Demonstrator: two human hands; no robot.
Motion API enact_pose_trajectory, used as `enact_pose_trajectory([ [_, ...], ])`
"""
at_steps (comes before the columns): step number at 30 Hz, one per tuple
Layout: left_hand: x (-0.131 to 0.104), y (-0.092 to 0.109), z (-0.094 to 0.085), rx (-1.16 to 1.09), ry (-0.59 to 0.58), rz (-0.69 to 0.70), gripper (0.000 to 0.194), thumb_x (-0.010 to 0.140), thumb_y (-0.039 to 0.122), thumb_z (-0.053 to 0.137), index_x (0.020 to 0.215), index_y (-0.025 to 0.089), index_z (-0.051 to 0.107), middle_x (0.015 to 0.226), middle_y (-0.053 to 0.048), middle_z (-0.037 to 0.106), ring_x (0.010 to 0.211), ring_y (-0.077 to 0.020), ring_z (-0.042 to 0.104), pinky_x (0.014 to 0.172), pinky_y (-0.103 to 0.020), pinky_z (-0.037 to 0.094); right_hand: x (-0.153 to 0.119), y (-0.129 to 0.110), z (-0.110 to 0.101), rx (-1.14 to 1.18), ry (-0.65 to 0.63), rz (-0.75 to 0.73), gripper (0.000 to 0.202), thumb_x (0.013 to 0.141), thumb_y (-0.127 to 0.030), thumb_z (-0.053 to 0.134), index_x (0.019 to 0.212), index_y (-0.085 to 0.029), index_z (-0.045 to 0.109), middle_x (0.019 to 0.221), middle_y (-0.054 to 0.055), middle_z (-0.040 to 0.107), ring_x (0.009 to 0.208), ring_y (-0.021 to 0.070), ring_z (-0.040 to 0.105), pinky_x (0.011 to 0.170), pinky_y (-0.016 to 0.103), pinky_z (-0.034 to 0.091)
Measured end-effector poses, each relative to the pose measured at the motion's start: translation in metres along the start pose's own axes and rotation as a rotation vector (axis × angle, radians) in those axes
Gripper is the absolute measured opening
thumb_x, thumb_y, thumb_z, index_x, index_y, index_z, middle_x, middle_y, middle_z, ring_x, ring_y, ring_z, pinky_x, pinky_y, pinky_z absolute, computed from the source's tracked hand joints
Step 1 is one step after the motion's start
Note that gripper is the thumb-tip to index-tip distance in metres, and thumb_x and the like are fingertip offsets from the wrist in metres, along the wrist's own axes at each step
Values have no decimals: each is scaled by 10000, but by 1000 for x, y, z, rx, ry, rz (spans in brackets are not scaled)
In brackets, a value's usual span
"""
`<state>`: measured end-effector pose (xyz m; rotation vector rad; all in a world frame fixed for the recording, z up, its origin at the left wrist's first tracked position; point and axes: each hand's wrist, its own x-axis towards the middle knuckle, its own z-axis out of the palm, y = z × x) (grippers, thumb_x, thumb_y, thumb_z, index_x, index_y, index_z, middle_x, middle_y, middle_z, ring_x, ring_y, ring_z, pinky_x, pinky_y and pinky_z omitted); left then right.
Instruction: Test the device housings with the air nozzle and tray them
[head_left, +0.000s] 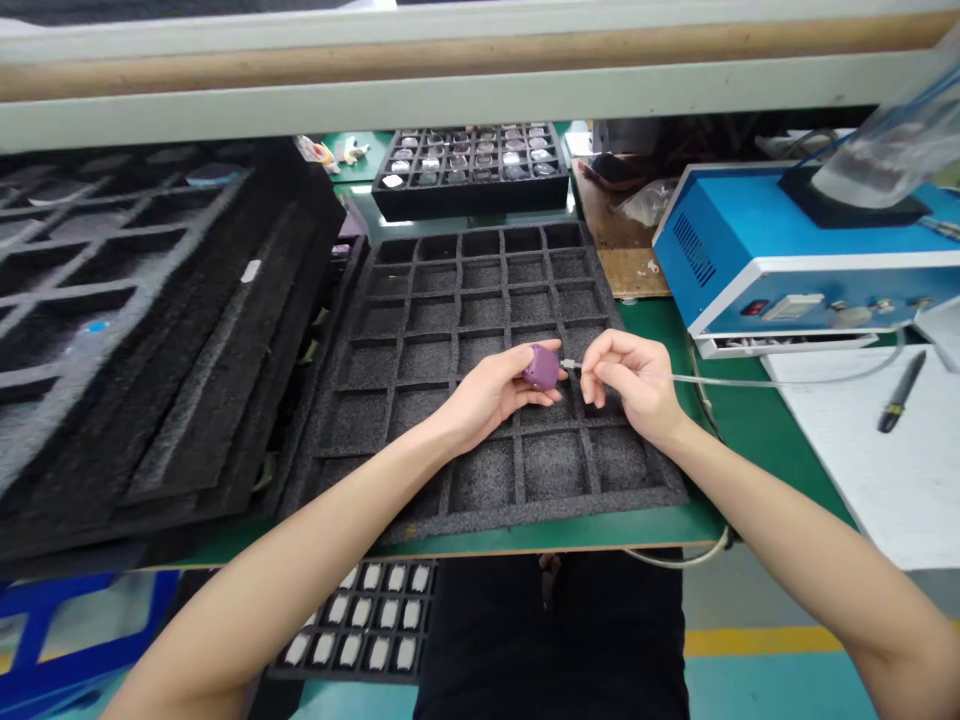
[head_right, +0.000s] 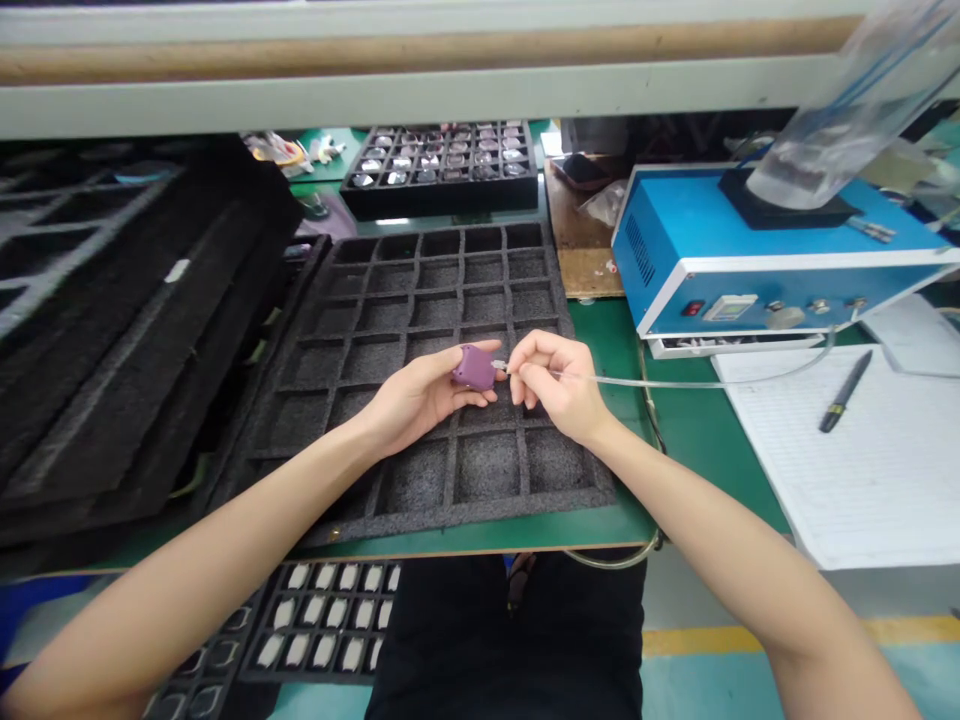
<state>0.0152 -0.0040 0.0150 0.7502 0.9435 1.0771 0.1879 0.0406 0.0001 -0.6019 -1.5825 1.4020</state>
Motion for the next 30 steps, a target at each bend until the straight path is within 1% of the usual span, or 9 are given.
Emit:
enact_pose_trajectory([
  [2, 0, -2, -1, 30, -29, 19, 372, 848, 277, 513, 1165, 94, 576, 881, -92, 673, 739, -155, 623, 764, -299, 467, 0, 0, 0, 11, -13, -2, 81, 751, -130, 497, 702, -151, 559, 497, -19, 586, 379, 84, 471, 393, 208, 370],
  [6, 0, -3, -2, 53, -74, 28, 377, 838, 281, 542, 1177, 121, 589, 899, -80, 671, 742, -142, 617, 765, -288, 463, 0, 0, 0, 13, -41, 6, 70, 756, -159, 510, 704, -154, 556, 518, -15, 595, 382, 80, 471, 393, 207, 368],
  [12, 1, -2, 0, 70, -73, 28, 360, 815, 270, 576, 1147, 138, 621, 902, -73, 664, 755, -139, 598, 723, -258, 461, 0, 0, 1, 18, -71, 10, 79, 772, -195, 513, 708, -162, 546, 552, -8, 615, 383, 76, 471, 390, 208, 365],
  [19, 3, -4, -1, 84, -63, 47, 356, 808, 275, 584, 1142, 161, 625, 892, -58, 657, 782, -137, 595, 728, -247, 467, -1, -3, 1, -18, -82, 1, 81, 782, -200, 512, 716, -168, 546, 553, -11, 612, 391, 75, 472, 397, 210, 373],
  [30, 3, -4, 0, 94, -79, 53, 376, 811, 270, 580, 1165, 145, 609, 906, -64, 656, 795, -141, 600, 726, -253, 464, 0, -4, 2, -19, -82, 15, 91, 784, -218, 525, 709, -170, 543, 547, -12, 608, 390, 74, 475, 398, 209, 379],
])
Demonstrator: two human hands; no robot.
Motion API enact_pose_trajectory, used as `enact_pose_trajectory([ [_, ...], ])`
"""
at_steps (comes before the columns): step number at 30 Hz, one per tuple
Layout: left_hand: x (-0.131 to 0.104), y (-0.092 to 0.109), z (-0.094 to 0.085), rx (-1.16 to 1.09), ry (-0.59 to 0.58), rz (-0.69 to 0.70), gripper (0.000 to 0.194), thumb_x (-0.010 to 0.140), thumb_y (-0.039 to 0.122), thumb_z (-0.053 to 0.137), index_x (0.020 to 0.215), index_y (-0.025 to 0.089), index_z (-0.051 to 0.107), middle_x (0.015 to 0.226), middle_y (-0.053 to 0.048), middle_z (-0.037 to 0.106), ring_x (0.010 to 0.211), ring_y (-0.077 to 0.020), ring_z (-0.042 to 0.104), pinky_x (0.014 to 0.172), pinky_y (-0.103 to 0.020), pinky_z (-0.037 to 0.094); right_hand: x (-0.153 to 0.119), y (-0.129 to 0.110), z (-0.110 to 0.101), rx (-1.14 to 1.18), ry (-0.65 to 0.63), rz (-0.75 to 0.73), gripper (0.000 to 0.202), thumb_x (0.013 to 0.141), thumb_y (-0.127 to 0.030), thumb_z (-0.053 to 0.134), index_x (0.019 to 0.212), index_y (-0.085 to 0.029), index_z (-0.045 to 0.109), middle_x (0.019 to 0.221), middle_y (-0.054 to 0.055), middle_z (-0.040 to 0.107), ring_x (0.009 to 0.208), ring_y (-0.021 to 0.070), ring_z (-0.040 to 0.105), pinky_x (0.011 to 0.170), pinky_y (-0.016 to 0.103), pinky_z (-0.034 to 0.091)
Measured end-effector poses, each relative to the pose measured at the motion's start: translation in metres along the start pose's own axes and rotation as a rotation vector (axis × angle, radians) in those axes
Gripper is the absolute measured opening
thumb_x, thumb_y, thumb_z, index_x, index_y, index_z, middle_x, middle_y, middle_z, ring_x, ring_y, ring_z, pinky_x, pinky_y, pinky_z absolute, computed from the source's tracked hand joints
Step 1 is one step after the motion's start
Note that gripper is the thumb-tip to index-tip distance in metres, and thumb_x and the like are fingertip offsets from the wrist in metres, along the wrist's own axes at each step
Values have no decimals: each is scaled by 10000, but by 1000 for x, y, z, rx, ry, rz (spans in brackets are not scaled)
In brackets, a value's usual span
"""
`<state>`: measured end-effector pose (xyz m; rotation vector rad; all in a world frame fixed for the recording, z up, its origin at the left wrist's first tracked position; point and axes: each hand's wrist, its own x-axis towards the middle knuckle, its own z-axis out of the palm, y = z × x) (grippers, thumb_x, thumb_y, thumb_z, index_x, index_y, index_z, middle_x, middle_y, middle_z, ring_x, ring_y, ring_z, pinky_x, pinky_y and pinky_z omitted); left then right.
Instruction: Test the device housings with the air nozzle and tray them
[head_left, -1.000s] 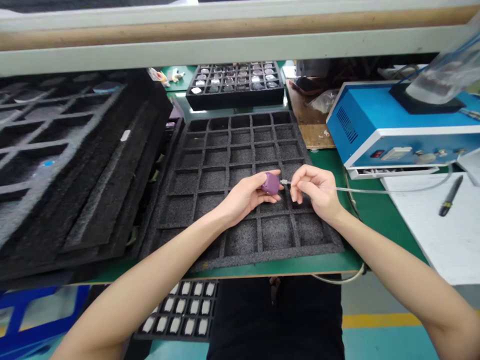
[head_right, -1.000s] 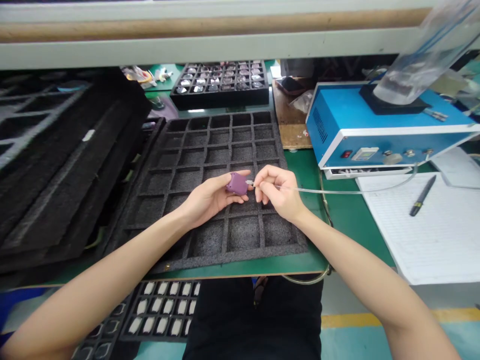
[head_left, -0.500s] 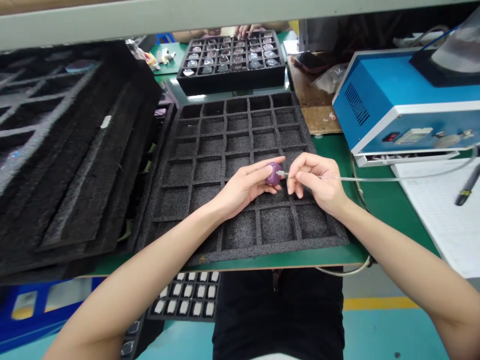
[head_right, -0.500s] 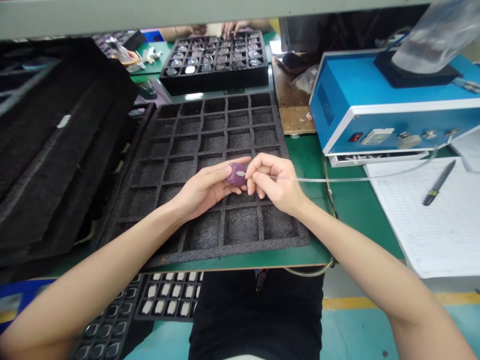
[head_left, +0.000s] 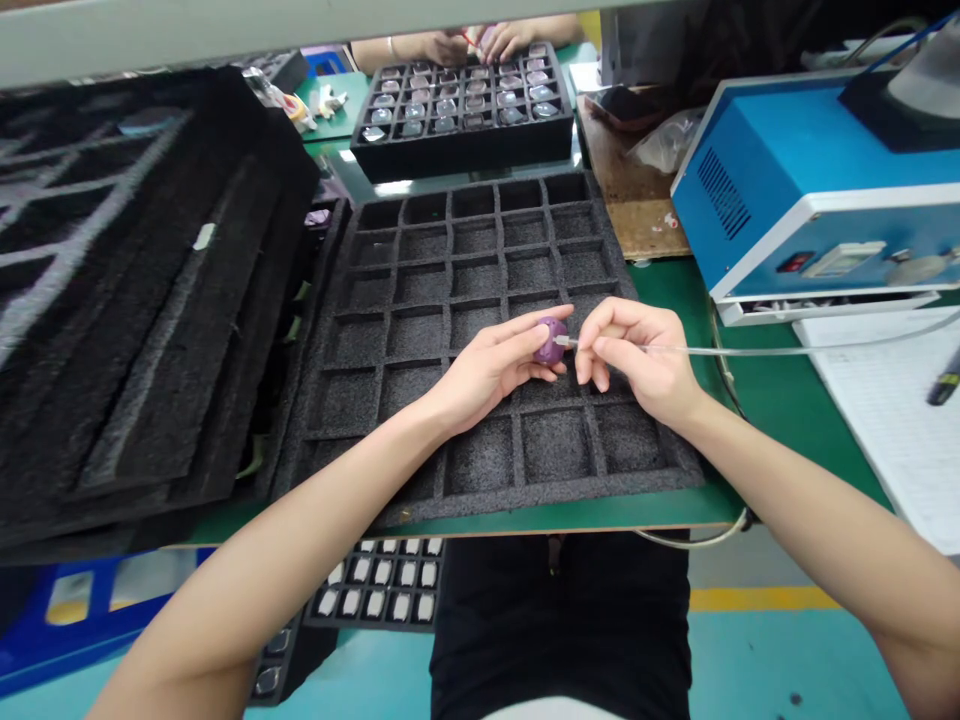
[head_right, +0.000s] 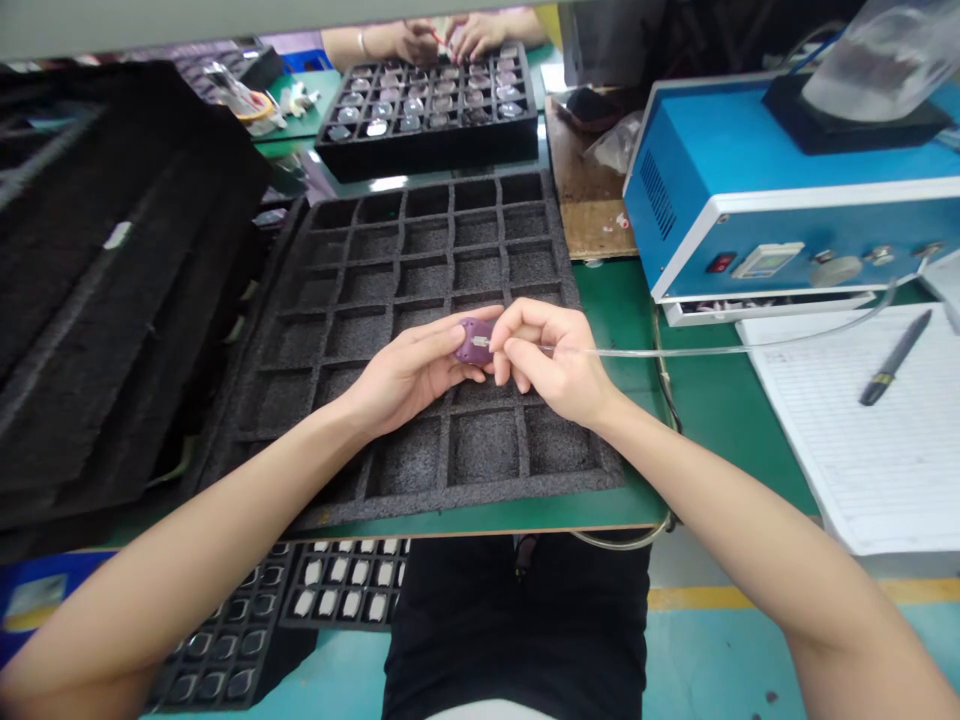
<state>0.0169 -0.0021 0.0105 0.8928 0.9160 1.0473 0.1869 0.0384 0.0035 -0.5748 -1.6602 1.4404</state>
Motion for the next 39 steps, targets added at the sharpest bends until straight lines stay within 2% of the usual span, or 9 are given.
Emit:
enact_pose_trajectory([
  [18, -1, 1, 1, 25, 11, 0, 347, 808, 268, 587, 1136, 163, 629, 923, -55, 645, 782, -129, 584, 731, -254, 454, -1, 3, -1, 28, 20, -19, 86, 774, -182, 527, 697, -167, 563, 534, -9, 598, 392, 80, 480, 391, 208, 378],
  [29, -1, 1, 0, 17, 5, 0, 368, 816, 252, 579, 1164, 136, 608, 918, -63, 640, 796, -132, 585, 749, -266, 449, -1, 3, -2, 38, 7, -27, 77, 773, -157, 516, 709, -153, 559, 529, -12, 598, 392, 73, 481, 393, 197, 380],
  [33, -1, 0, 0, 20, 5, -8, 412, 808, 257, 593, 1200, 131, 584, 898, -60, 645, 789, -134, 585, 751, -270, 449, 0, 4, -1, 75, 7, -27, 63, 755, -144, 510, 712, -136, 555, 522, -13, 601, 384, 62, 478, 390, 177, 371],
  [39, -2, 4, 2, 32, 51, -59, 392, 790, 275, 626, 1166, 166, 616, 981, -60, 658, 801, -136, 575, 787, -273, 451, 3, 3, 2, 146, 11, 33, 45, 699, -163, 496, 691, -141, 534, 478, -37, 578, 355, 50, 451, 376, 161, 362],
])
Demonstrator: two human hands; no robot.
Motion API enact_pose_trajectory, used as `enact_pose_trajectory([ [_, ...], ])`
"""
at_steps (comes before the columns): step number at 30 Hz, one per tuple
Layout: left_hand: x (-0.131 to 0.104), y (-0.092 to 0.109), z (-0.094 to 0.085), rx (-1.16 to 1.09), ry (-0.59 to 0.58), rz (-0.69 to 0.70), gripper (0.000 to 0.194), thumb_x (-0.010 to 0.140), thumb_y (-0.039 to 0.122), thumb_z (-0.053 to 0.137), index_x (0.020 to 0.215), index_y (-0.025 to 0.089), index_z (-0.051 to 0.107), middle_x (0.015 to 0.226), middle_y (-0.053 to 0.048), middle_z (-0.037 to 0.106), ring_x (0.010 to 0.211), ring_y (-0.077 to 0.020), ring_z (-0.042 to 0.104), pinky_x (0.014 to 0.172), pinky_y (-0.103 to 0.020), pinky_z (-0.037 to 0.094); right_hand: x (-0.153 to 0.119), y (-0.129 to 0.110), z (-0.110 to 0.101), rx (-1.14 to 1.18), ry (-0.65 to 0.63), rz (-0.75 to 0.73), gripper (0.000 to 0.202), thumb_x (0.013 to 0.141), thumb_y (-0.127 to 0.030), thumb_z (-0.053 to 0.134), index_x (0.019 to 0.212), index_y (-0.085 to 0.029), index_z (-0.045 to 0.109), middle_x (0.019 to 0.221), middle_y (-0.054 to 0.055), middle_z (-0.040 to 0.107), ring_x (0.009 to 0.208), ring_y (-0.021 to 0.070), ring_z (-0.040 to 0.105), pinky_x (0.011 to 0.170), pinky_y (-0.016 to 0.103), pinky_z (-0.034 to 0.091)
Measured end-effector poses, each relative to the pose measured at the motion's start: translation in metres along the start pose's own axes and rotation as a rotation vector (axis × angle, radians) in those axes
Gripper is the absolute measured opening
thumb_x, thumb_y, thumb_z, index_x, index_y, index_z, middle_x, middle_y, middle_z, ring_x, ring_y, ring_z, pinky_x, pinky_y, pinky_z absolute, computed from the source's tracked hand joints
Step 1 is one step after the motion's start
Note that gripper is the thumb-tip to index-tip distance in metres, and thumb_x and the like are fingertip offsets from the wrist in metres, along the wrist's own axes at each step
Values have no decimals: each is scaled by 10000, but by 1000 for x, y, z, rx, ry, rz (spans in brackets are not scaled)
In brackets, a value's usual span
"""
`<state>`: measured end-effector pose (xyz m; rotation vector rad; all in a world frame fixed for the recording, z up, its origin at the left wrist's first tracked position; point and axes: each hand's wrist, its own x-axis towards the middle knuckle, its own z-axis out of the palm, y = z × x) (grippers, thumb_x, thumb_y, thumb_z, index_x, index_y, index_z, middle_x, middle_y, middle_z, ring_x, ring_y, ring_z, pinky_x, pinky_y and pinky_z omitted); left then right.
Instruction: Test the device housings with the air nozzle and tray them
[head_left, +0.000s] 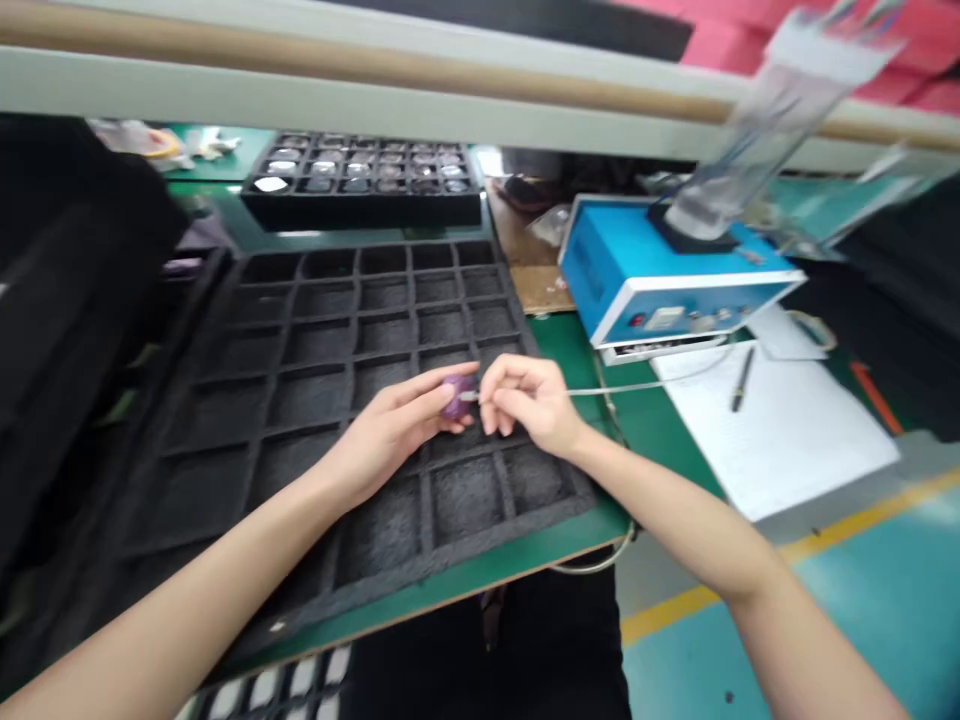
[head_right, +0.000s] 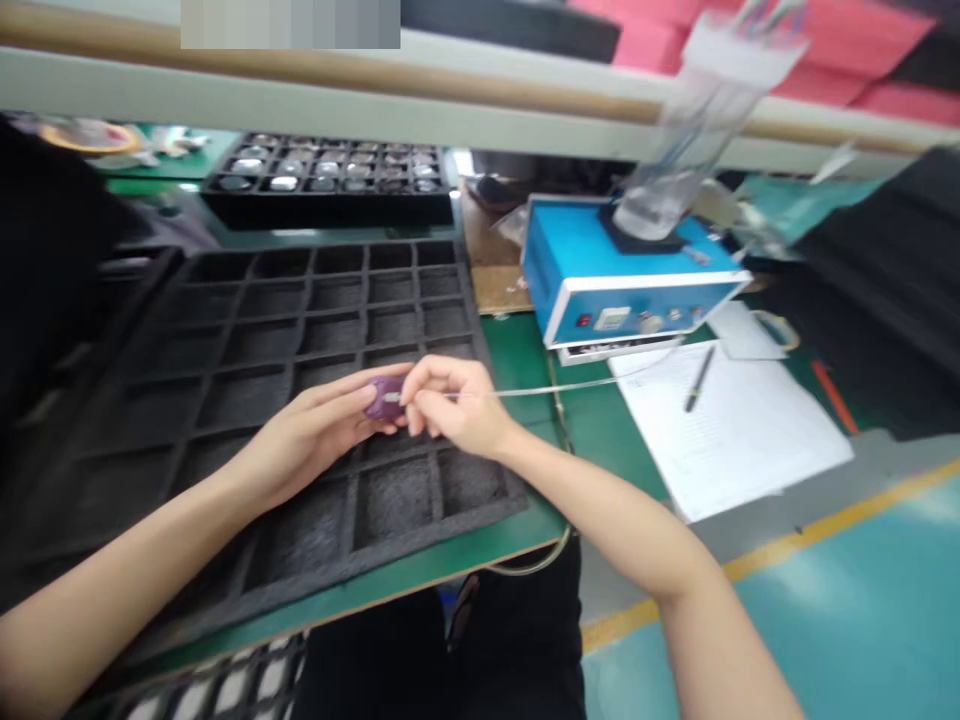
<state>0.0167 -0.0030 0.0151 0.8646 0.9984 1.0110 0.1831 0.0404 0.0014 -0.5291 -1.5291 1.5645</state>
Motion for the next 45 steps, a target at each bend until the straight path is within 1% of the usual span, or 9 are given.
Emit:
enact_pose_trajectory([
  [4, 2, 1, -1, 4, 12, -13, 388, 756, 305, 666, 1126, 193, 646, 975, -51, 671, 794, -131, 569, 798, -263, 451, 2, 1, -2, 15, -18, 24, 59, 675, -145, 478, 687, -139, 536, 475, -41, 574, 354, 50, 445, 375, 159, 353],
  [8, 0, 2, 0, -1, 27, -18, 404, 738, 311, 683, 1121, 185, 651, 967, -53, 672, 797, -137, 568, 801, -272, 453, 1, 1, -2, 31, -21, 29, 67, 666, -130, 474, 688, -136, 537, 476, -37, 578, 353, 50, 444, 376, 158, 351],
  [13, 0, 0, 0, 22, 16, -10, 427, 750, 312, 670, 1151, 172, 629, 980, -59, 661, 836, -152, 572, 821, -289, 443, 2, 1, -1, 47, -26, 36, 70, 658, -130, 469, 676, -135, 536, 463, -37, 576, 347, 52, 448, 371, 156, 354],
  [22, 0, 0, -2, 28, -5, -5, 410, 764, 312, 659, 1151, 178, 627, 990, -56, 652, 857, -160, 568, 857, -310, 424, 2, 0, -1, 25, -20, 53, 57, 659, -139, 474, 672, -142, 530, 461, -38, 573, 351, 54, 446, 372, 153, 356],
  [27, 0, 0, -3, 26, -1, -8, 416, 758, 309, 664, 1150, 171, 626, 984, -58, 652, 850, -162, 566, 848, -311, 423, 2, 1, -1, 13, -28, 38, 60, 670, -133, 466, 675, -142, 525, 465, -34, 569, 354, 57, 447, 375, 157, 359],
  [37, -1, 0, -2, 37, -4, -2, 416, 759, 314, 659, 1149, 171, 629, 992, -66, 655, 862, -171, 571, 853, -319, 423, 3, 1, -1, 20, -41, 56, 43, 673, -160, 484, 678, -145, 524, 462, -35, 572, 354, 59, 450, 378, 157, 360],
  [45, -3, 2, 1, 76, 34, 24, 417, 745, 329, 669, 1132, 177, 642, 916, -56, 663, 831, -174, 580, 833, -332, 430, 2, -1, -1, 27, -36, 63, 50, 660, -159, 485, 677, -146, 530, 457, -37, 572, 350, 61, 448, 375, 161, 357],
])
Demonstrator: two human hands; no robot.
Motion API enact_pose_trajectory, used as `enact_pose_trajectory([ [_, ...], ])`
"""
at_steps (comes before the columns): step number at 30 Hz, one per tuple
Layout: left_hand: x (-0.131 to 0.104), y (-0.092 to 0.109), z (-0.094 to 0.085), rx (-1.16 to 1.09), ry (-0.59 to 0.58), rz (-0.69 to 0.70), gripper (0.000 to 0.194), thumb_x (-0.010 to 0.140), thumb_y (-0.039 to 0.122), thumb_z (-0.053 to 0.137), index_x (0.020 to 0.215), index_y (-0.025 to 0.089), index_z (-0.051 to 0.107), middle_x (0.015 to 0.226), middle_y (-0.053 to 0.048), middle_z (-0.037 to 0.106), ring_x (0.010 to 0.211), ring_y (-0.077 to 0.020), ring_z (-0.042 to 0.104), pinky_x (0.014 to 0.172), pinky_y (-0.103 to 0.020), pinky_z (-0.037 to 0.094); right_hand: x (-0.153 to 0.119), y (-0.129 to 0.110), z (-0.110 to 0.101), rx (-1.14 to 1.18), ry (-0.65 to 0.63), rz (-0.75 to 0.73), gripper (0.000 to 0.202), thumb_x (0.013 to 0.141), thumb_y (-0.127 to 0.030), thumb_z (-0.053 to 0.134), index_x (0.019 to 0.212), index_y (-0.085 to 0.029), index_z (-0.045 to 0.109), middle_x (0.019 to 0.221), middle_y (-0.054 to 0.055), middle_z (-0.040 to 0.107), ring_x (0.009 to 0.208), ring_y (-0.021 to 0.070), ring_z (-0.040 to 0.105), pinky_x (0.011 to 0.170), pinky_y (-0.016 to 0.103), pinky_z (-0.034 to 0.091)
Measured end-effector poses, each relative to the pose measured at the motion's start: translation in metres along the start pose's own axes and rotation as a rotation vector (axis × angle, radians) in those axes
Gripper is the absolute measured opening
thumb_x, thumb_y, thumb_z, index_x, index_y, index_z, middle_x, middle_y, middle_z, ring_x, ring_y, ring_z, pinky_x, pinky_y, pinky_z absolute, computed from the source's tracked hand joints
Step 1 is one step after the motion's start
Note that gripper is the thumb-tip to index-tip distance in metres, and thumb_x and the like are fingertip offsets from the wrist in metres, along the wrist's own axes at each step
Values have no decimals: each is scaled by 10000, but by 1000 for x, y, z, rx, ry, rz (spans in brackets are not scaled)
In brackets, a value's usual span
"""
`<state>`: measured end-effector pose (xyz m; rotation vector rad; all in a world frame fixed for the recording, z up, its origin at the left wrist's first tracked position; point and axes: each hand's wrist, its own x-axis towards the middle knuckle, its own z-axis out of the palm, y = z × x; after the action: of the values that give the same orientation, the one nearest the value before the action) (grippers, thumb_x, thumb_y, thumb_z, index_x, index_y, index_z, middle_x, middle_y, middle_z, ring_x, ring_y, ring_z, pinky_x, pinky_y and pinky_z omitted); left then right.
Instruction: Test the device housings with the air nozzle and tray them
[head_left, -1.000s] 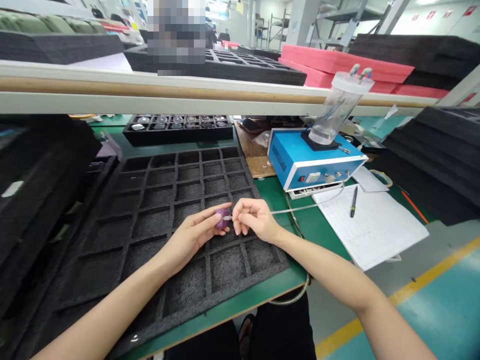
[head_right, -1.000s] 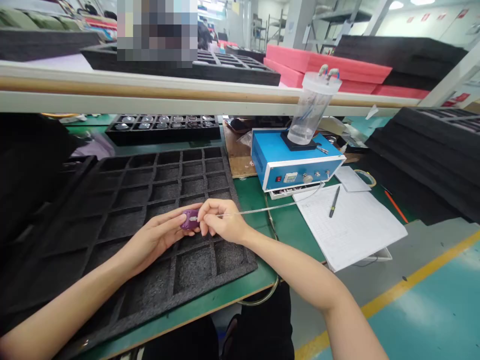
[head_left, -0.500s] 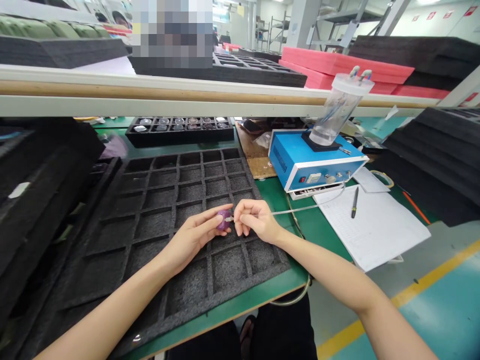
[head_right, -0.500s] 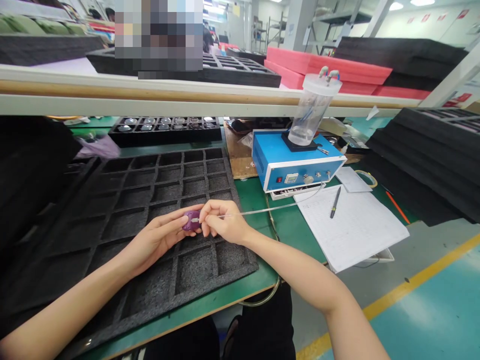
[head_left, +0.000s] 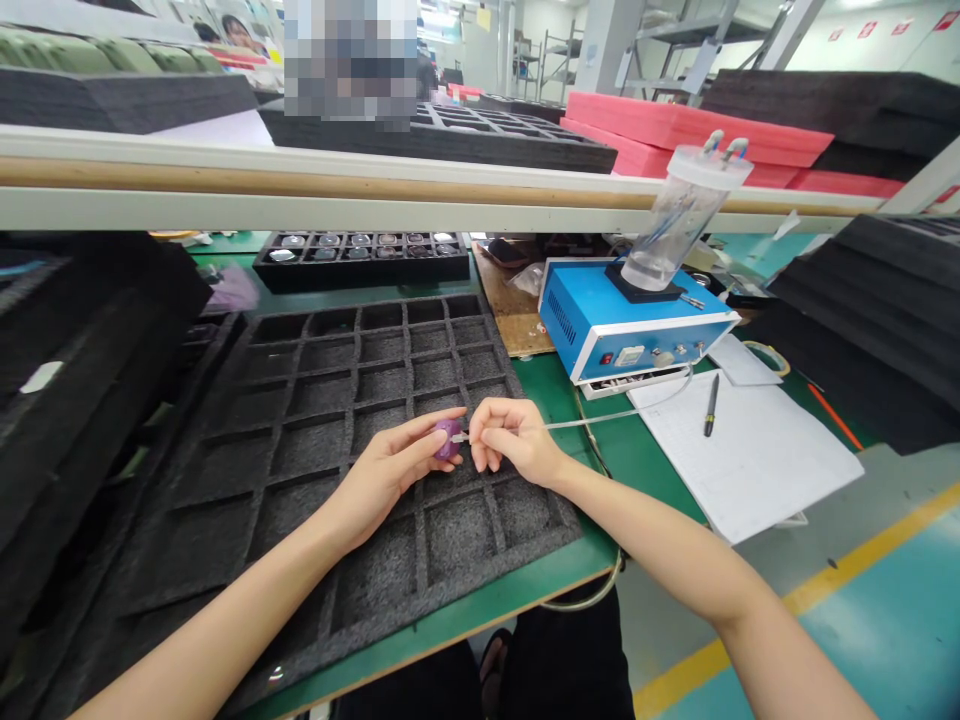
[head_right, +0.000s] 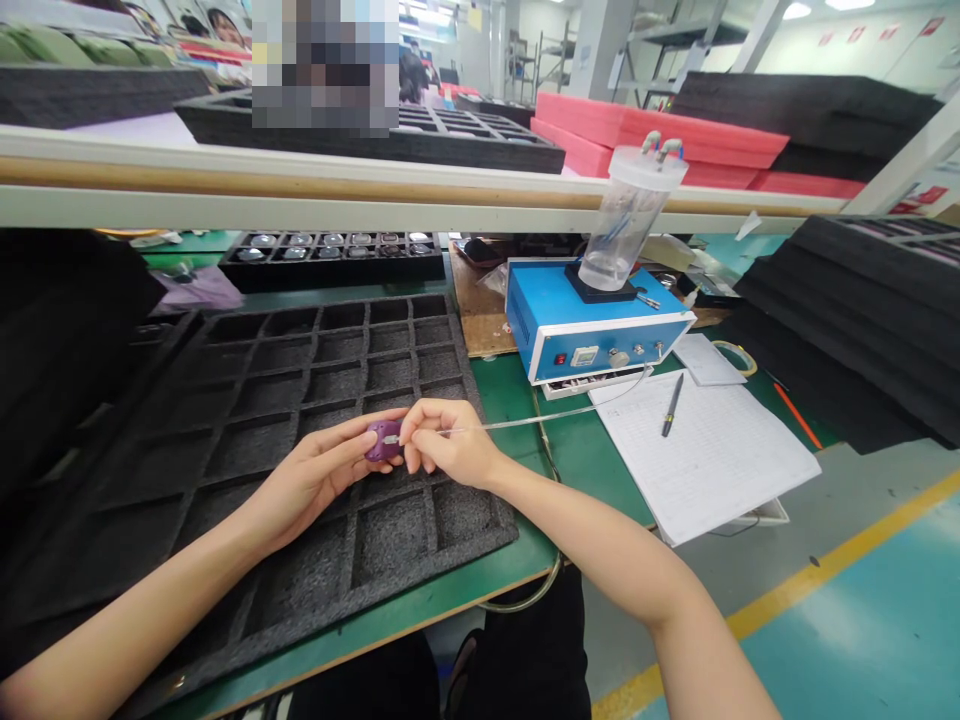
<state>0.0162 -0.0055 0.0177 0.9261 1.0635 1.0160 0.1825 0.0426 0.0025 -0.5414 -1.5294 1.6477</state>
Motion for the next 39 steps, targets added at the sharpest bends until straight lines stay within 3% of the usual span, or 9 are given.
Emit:
enact_pose_trajectory([
  [39, 1, 2, -1, 42, 6, 1, 437, 726, 346, 680, 1121, 161, 646, 889, -61, 657, 830, -187, 581, 827, -347, 436, -1, -1, 1, -9, -9, 0, 52, 660, -164, 484, 684, -147, 527, 462, -35, 569, 360, 61, 443, 380, 167, 349],
])
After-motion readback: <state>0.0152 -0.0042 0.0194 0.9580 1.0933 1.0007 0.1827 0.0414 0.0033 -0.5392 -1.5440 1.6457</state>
